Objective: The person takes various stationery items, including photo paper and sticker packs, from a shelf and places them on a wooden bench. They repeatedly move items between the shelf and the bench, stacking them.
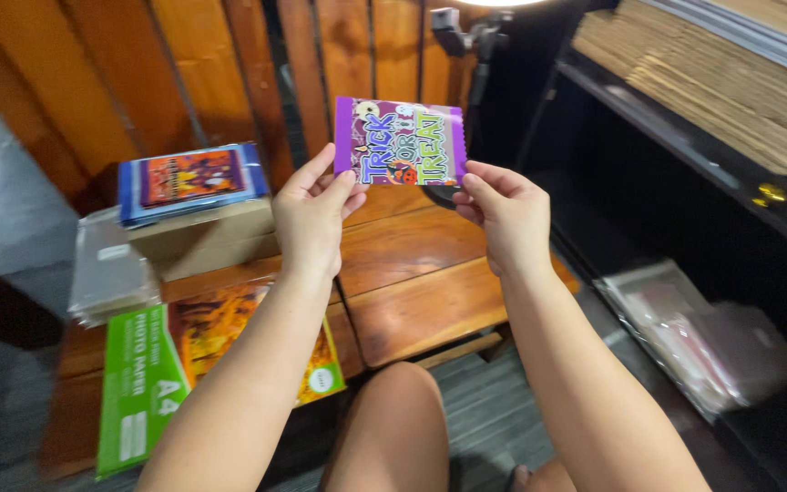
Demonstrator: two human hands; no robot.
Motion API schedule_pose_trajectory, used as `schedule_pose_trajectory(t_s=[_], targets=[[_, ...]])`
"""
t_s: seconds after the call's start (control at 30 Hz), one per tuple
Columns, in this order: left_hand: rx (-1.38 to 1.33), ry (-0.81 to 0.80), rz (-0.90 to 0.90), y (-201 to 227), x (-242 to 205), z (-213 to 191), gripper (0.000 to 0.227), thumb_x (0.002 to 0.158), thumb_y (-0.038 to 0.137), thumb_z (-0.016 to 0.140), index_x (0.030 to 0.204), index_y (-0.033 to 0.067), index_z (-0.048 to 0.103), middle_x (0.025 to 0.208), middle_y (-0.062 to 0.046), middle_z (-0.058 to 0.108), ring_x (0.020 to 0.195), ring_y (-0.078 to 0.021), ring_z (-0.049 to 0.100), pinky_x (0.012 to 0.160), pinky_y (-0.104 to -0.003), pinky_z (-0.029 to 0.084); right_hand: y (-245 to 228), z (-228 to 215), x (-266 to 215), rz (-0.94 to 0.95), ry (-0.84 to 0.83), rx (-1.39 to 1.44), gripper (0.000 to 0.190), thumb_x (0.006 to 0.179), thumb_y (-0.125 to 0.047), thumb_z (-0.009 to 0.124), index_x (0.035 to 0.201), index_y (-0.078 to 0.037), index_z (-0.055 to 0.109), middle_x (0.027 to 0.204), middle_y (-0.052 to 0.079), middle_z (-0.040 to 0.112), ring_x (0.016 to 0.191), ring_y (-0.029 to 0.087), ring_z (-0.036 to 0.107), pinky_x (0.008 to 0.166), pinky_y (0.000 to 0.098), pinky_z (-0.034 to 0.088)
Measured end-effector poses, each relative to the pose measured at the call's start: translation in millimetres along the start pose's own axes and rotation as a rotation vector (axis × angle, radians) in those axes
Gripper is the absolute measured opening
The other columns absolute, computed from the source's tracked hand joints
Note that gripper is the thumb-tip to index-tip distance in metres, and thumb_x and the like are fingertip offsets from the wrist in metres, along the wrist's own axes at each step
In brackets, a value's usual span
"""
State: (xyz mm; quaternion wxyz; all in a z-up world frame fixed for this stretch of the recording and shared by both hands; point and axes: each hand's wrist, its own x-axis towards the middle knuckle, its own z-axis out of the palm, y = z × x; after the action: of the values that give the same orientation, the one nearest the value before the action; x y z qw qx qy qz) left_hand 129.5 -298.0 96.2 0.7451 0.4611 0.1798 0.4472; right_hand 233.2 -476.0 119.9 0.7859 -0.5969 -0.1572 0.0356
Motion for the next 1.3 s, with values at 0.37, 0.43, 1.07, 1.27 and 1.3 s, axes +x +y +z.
schedule_pose_trajectory(t_s=[0.37, 0.43, 1.07, 1.27, 1.3], targets=[[0.095, 0.191, 0.118, 31.1, 78.0, -159.0, 0.043, 0.091, 0.000, 0.076, 0.132, 0.0072, 0.065, 0.093, -0.010, 0.066, 0.080, -0.0208, 0.079, 0.074, -0.032, 0.072, 77.2, 153.8, -1.1, 0.042, -0.335, -0.172, 0.035, 0.087, -0.006, 0.074, 0.122, -0.006, 0.075, 0.092, 0.007, 0.075, 0.079, 0.010, 0.071, 0.067, 0.0250, 0.065], [0.159, 0.228, 0.134, 37.8, 85.2, -177.7, 0.041, 0.091, 0.002, 0.078, 0.130, 0.0088, 0.067, 0.096, -0.009, 0.068, 0.082, -0.0193, 0.079, 0.073, -0.031, 0.071, 91.4, 174.8, 0.9, 0.053, -0.370, -0.150, 0.036, 0.087, -0.005, 0.074, 0.123, -0.006, 0.074, 0.091, 0.005, 0.074, 0.080, 0.009, 0.071, 0.066, 0.0232, 0.064], [1.102, 0.555, 0.166, 10.2, 184.4, -301.5, 0.034, 0.086, 0.038, 0.079, 0.119, 0.0414, 0.076, 0.120, 0.014, 0.061, 0.113, -0.0201, 0.055, 0.100, -0.037, 0.045, 157.0, 290.3, 0.4, 0.536, -0.602, 0.027, 0.068, 0.085, 0.003, 0.077, 0.146, -0.024, 0.061, 0.073, 0.001, 0.052, 0.052, 0.007, 0.047, 0.049, 0.0228, 0.052], [1.211, 0.555, 0.081, 1.1, 185.5, -299.3, 0.036, 0.084, 0.043, 0.078, 0.119, 0.0402, 0.073, 0.122, 0.015, 0.057, 0.119, -0.0219, 0.051, 0.101, -0.046, 0.039, 180.7, 294.9, 13.9, 0.563, -0.642, -0.026, 0.076, 0.086, 0.000, 0.076, 0.153, -0.027, 0.052, 0.066, -0.001, 0.046, 0.049, 0.005, 0.044, 0.050, 0.0245, 0.054], [1.212, 0.552, 0.077, 2.3, 183.6, -297.2, 0.036, 0.084, 0.043, 0.078, 0.119, 0.0402, 0.073, 0.122, 0.015, 0.057, 0.119, -0.0219, 0.051, 0.101, -0.046, 0.039, 179.4, 294.2, 14.0, 0.566, -0.639, -0.028, 0.076, 0.086, 0.000, 0.076, 0.153, -0.027, 0.052, 0.066, -0.001, 0.046, 0.049, 0.005, 0.044, 0.050, 0.0245, 0.054]])
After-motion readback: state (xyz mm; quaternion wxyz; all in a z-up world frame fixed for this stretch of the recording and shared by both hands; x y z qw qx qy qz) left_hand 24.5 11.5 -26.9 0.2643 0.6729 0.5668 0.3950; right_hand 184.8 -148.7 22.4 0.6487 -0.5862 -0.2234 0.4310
